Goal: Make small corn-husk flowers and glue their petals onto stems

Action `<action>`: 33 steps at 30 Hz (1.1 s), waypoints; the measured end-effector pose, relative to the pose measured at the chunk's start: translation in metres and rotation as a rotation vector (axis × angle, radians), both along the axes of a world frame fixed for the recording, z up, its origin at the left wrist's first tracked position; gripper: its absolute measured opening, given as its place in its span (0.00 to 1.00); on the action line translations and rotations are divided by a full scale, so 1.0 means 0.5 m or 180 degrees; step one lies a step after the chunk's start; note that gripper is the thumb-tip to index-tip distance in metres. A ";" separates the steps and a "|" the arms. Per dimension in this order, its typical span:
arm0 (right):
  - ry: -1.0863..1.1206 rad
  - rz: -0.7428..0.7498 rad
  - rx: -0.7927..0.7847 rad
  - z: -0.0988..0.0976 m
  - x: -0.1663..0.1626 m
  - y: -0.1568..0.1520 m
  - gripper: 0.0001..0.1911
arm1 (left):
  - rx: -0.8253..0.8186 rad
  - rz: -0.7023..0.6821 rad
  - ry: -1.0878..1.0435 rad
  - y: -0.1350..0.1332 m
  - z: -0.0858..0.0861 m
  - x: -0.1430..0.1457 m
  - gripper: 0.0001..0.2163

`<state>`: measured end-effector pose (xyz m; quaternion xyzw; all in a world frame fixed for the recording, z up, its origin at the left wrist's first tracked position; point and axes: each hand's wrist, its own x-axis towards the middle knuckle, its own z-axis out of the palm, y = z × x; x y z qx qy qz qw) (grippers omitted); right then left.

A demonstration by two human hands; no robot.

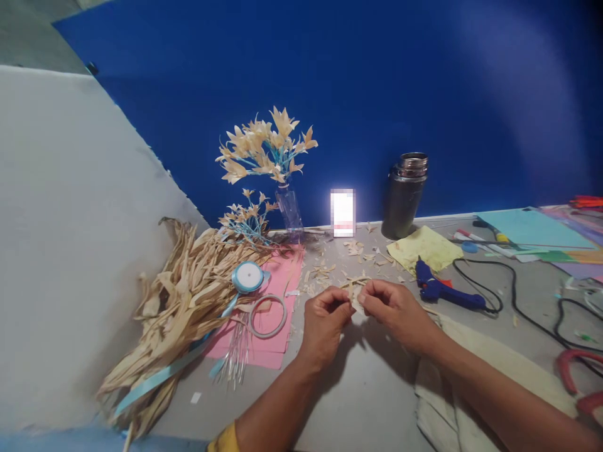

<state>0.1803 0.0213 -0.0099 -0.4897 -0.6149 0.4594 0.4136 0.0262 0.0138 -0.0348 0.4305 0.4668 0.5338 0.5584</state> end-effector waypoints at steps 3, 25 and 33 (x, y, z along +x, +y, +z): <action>0.0066 0.0035 -0.0116 -0.004 0.001 0.001 0.14 | 0.0034 0.0066 -0.0043 -0.002 0.003 0.002 0.03; 0.0078 0.0468 -0.0192 -0.012 0.010 0.014 0.09 | 0.0355 0.0050 0.0025 0.012 -0.008 -0.005 0.07; 0.0648 0.0659 -0.0666 -0.006 0.008 0.008 0.11 | 0.0275 -0.0265 -0.0154 0.002 -0.003 -0.003 0.09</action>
